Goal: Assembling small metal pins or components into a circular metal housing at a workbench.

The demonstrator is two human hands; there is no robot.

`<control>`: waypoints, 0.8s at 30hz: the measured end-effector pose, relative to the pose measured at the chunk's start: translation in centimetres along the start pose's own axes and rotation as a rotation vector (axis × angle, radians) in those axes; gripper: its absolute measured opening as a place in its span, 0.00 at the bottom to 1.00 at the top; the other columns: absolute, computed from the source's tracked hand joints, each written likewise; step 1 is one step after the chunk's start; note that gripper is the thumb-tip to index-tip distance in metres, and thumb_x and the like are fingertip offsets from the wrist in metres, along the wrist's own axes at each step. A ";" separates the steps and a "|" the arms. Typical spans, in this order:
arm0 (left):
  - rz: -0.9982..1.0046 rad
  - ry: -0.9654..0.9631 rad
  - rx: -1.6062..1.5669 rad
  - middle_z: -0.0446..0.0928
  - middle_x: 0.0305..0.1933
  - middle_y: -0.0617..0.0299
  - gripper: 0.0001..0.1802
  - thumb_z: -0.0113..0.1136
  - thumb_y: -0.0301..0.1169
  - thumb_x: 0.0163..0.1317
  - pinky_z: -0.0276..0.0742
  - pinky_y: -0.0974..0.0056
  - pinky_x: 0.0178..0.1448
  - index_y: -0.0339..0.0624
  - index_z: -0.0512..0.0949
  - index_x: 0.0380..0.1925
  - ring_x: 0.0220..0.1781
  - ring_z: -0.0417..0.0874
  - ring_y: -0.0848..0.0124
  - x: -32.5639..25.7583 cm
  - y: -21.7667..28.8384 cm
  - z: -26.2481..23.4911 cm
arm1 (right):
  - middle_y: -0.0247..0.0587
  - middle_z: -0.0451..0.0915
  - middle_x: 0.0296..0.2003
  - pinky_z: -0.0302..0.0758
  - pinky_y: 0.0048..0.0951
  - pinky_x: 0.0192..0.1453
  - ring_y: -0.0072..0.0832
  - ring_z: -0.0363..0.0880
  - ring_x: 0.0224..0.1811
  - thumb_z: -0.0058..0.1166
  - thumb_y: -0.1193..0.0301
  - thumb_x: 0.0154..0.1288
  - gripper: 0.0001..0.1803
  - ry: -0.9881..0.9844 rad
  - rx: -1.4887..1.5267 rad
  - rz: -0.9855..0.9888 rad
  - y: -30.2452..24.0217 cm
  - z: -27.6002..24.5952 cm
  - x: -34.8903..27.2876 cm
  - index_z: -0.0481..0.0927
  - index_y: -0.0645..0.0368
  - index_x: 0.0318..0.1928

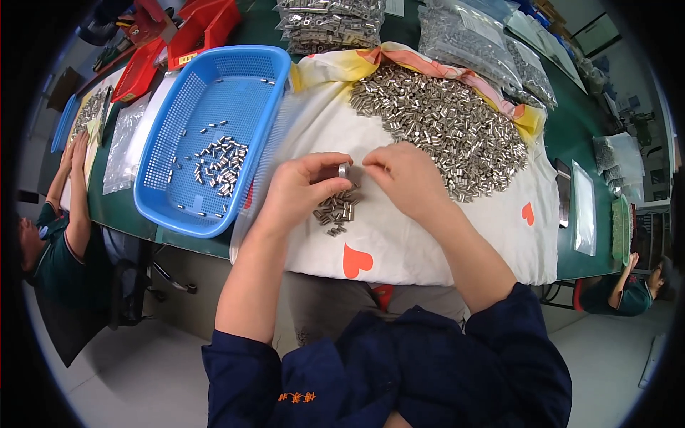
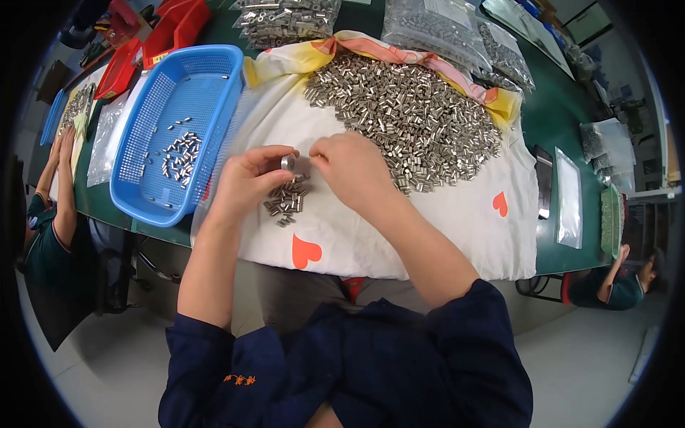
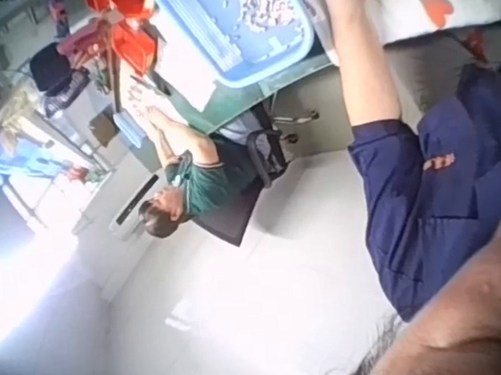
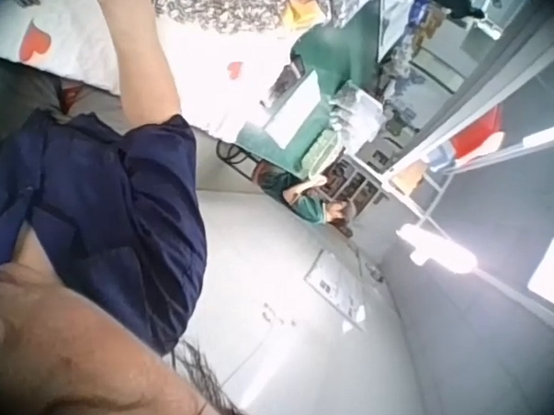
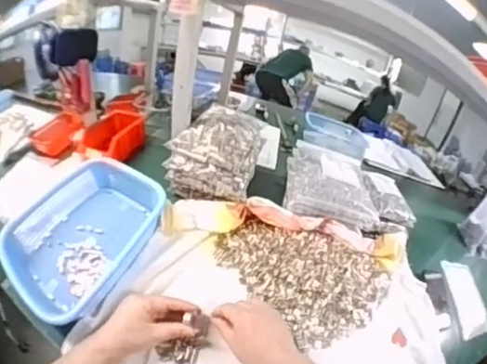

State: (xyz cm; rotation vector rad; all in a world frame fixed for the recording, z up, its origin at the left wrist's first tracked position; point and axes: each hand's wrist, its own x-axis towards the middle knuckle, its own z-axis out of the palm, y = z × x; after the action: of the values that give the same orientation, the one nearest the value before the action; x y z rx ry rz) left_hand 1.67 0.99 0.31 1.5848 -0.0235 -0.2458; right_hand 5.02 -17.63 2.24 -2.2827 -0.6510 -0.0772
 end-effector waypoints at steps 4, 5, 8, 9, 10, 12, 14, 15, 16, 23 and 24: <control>0.017 0.011 -0.117 0.78 0.39 0.63 0.18 0.59 0.14 0.50 0.74 0.75 0.44 0.33 0.75 0.45 0.38 0.77 0.79 0.4 -0.6 -0.1 | 0.40 0.76 0.27 0.70 0.36 0.44 0.38 0.73 0.34 0.54 0.71 0.52 0.04 -0.126 -0.231 -0.173 -0.2 1.7 -1.5 0.77 0.58 0.26; 0.022 0.009 -0.119 0.78 0.39 0.63 0.18 0.59 0.14 0.50 0.74 0.75 0.44 0.33 0.75 0.45 0.38 0.77 0.79 0.4 -0.6 -0.1 | 0.40 0.76 0.27 0.69 0.36 0.44 0.38 0.73 0.34 0.53 0.72 0.51 0.03 -0.135 -0.183 -0.231 -0.3 1.8 -1.6 0.77 0.58 0.25; -0.005 0.007 -0.048 0.77 0.38 0.64 0.18 0.58 0.15 0.51 0.74 0.75 0.44 0.33 0.75 0.45 0.39 0.77 0.79 0.2 -0.5 -0.2 | 0.40 0.76 0.27 0.70 0.37 0.43 0.38 0.73 0.36 0.53 0.71 0.52 0.04 -0.062 -0.266 -0.182 0.7 0.0 -0.3 0.77 0.57 0.25; 0.017 -0.002 -0.025 0.78 0.36 0.65 0.17 0.60 0.17 0.51 0.74 0.75 0.42 0.34 0.76 0.44 0.37 0.77 0.80 0.2 -0.4 -0.1 | 0.40 0.76 0.27 0.70 0.36 0.43 0.37 0.73 0.36 0.53 0.71 0.52 0.04 0.029 -0.344 -0.142 1.4 -0.7 0.7 0.78 0.57 0.25; 0.033 -0.013 -0.002 0.78 0.34 0.66 0.17 0.62 0.20 0.51 0.74 0.75 0.40 0.35 0.76 0.43 0.35 0.77 0.81 0.0 -0.4 0.0 | 0.40 0.76 0.27 0.70 0.36 0.43 0.37 0.73 0.36 0.53 0.71 0.52 0.04 0.024 -0.343 -0.144 2.2 -1.0 1.6 0.78 0.57 0.25; 0.028 -0.019 -0.009 0.79 0.34 0.65 0.16 0.62 0.20 0.51 0.74 0.75 0.40 0.35 0.76 0.43 0.35 0.78 0.80 -0.1 -0.1 0.3 | 0.40 0.77 0.28 0.69 0.37 0.42 0.38 0.73 0.37 0.52 0.72 0.52 0.04 0.035 -0.535 -0.094 3.5 -1.7 3.3 0.78 0.57 0.25; 0.024 -0.013 -0.011 0.79 0.33 0.65 0.16 0.62 0.20 0.51 0.74 0.75 0.40 0.36 0.76 0.43 0.35 0.78 0.80 0.1 0.0 0.3 | 0.41 0.77 0.28 0.69 0.37 0.42 0.37 0.73 0.37 0.53 0.72 0.51 0.04 0.022 -0.568 -0.107 4.1 -1.4 3.8 0.78 0.57 0.25; 0.028 -0.021 -0.007 0.79 0.33 0.65 0.16 0.62 0.20 0.51 0.74 0.75 0.40 0.36 0.76 0.43 0.35 0.78 0.80 0.2 0.0 0.3 | 0.41 0.77 0.27 0.69 0.37 0.42 0.37 0.73 0.37 0.53 0.72 0.51 0.04 0.008 -0.600 -0.116 4.4 -1.3 4.0 0.78 0.57 0.25; 0.024 -0.030 -0.006 0.79 0.34 0.65 0.16 0.62 0.20 0.51 0.74 0.75 0.40 0.36 0.77 0.43 0.35 0.78 0.79 0.2 -0.1 0.3 | 0.41 0.77 0.27 0.69 0.37 0.42 0.37 0.73 0.37 0.53 0.72 0.51 0.04 0.004 -0.599 -0.115 4.4 -1.3 4.2 0.78 0.57 0.25; 0.044 -0.006 -0.083 0.78 0.36 0.64 0.17 0.61 0.20 0.51 0.74 0.75 0.40 0.34 0.76 0.43 0.36 0.78 0.80 0.0 -0.3 -0.3 | 0.39 0.78 0.26 0.70 0.35 0.38 0.34 0.75 0.33 0.54 0.72 0.50 0.04 0.033 -0.318 -0.091 1.6 -1.2 3.1 0.78 0.58 0.27; 0.023 -0.001 -0.085 0.78 0.37 0.64 0.18 0.60 0.18 0.51 0.74 0.75 0.42 0.34 0.75 0.44 0.38 0.77 0.80 0.0 -0.1 -0.4 | 0.38 0.78 0.25 0.71 0.32 0.36 0.32 0.76 0.30 0.55 0.72 0.50 0.04 0.055 -0.093 0.026 0.6 -1.1 2.3 0.78 0.59 0.27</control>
State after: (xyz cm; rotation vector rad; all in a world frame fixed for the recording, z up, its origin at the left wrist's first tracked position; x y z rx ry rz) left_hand 1.75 1.37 0.25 1.4995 -0.0312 -0.2268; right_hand 7.41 -17.74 3.24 -2.3687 -0.6008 -0.1603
